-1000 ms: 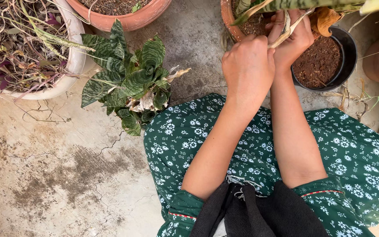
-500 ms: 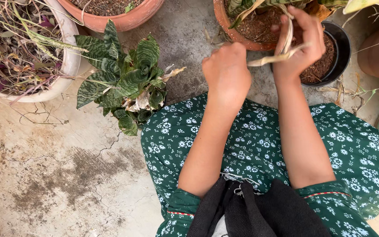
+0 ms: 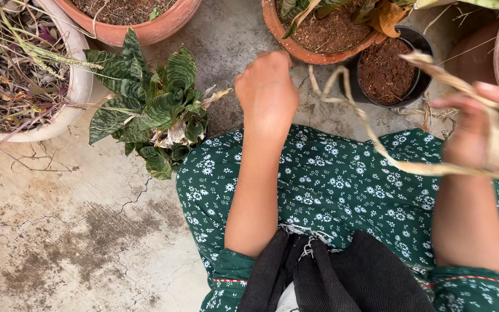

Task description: The person pours water from a blue cup into a small black pot, touches the soil with their fingers, and then pulls dried leaves off a snake plant by hand.

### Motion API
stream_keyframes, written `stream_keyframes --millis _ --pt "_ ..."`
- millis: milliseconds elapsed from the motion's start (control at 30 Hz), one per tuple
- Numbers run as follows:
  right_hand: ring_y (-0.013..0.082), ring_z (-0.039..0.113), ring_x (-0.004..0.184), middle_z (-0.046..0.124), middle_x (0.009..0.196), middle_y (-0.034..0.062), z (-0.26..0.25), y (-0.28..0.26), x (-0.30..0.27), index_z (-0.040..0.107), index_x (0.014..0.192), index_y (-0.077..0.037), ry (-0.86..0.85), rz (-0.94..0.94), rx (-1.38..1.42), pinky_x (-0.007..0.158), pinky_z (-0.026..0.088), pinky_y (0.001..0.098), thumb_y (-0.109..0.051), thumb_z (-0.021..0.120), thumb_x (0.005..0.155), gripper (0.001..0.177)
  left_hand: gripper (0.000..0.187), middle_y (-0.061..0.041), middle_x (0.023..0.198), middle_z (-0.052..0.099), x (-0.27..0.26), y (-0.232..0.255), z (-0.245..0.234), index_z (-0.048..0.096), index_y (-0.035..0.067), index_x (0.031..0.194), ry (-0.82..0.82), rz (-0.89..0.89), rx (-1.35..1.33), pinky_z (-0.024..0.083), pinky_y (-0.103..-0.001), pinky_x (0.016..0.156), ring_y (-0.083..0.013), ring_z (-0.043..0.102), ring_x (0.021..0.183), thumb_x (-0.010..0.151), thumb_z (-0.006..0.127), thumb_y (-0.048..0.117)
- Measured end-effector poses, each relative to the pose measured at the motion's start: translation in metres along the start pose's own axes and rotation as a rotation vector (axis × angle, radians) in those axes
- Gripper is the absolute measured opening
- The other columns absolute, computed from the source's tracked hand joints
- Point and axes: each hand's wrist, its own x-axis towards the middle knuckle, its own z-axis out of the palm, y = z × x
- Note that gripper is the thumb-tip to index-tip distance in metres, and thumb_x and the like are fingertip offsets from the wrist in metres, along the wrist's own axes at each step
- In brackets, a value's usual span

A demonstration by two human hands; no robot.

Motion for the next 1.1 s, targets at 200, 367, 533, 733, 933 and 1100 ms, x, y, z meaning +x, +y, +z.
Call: stream_keyframes --millis 200,367,533,733,933,1100 --pt "0.0211 0.066 0.074 0.064 0.089 0.0143 -0.035 0.017 -0.005 0.066 0.104 0.005 -0.039 0.171 0.012 0.061 0.050 0.0296 -0.007 0.072 0.110 0.014 0.011 -0.015 0.090 0.072 0.002 0.000 0.011 0.072 0.008 0.079 -0.045 -0.004 0.039 0.056 -0.050 0.074 -0.0375 0.073 0.086 0.070 0.071 0.001" --pt "0.0183 0.062 0.069 0.062 0.085 0.0113 -0.064 0.043 -0.007 0.065 0.100 0.003 -0.033 0.378 0.052 0.057 0.046 0.0280 -0.008 0.070 0.108 0.015 0.007 -0.014 0.092 0.073 0.001 0.001 0.016 0.073 0.009 0.081 -0.036 0.003 0.022 0.056 -0.050 0.076 -0.0377 0.072 0.088 0.075 0.073 0.006" --pt "0.0155 0.057 0.064 0.060 0.080 0.0083 -0.099 0.077 -0.013 0.063 0.096 0.000 -0.015 0.675 0.164 0.053 0.042 0.0263 -0.010 0.069 0.106 0.016 0.016 -0.013 0.095 0.074 0.002 -0.002 0.018 0.076 0.011 0.088 -0.064 -0.006 0.012 0.056 -0.048 0.078 -0.0348 0.072 0.090 0.072 0.077 0.010" --pt "0.0121 0.051 0.058 0.058 0.074 0.0047 -0.126 0.127 -0.021 0.062 0.090 -0.003 -0.022 1.064 0.360 0.049 0.036 0.0243 -0.013 0.068 0.104 0.018 0.019 -0.012 0.096 0.074 0.001 0.004 0.022 0.077 0.012 0.090 -0.106 0.007 0.058 0.055 -0.047 0.078 -0.0343 0.072 0.089 0.072 0.082 0.014" --pt "0.0087 0.045 0.051 0.055 0.069 0.0011 -0.114 0.169 -0.034 0.060 0.085 -0.006 -0.166 1.374 0.531 0.044 0.031 0.0223 -0.015 0.066 0.101 0.020 0.018 -0.013 0.097 0.074 0.002 0.007 0.024 0.077 0.013 0.091 -0.158 0.007 0.103 0.055 -0.047 0.077 -0.0349 0.072 0.088 0.075 0.083 0.017" --pt "0.0095 0.039 0.045 0.047 0.059 -0.0005 -0.086 0.213 -0.052 0.047 0.074 -0.009 -0.415 1.488 0.548 0.039 0.027 0.0234 -0.020 0.065 0.101 0.035 0.018 -0.014 0.095 0.074 0.002 0.007 0.028 0.076 0.013 0.091 -0.178 -0.009 0.125 0.055 -0.046 0.078 -0.0350 0.073 0.087 0.076 0.083 0.018"
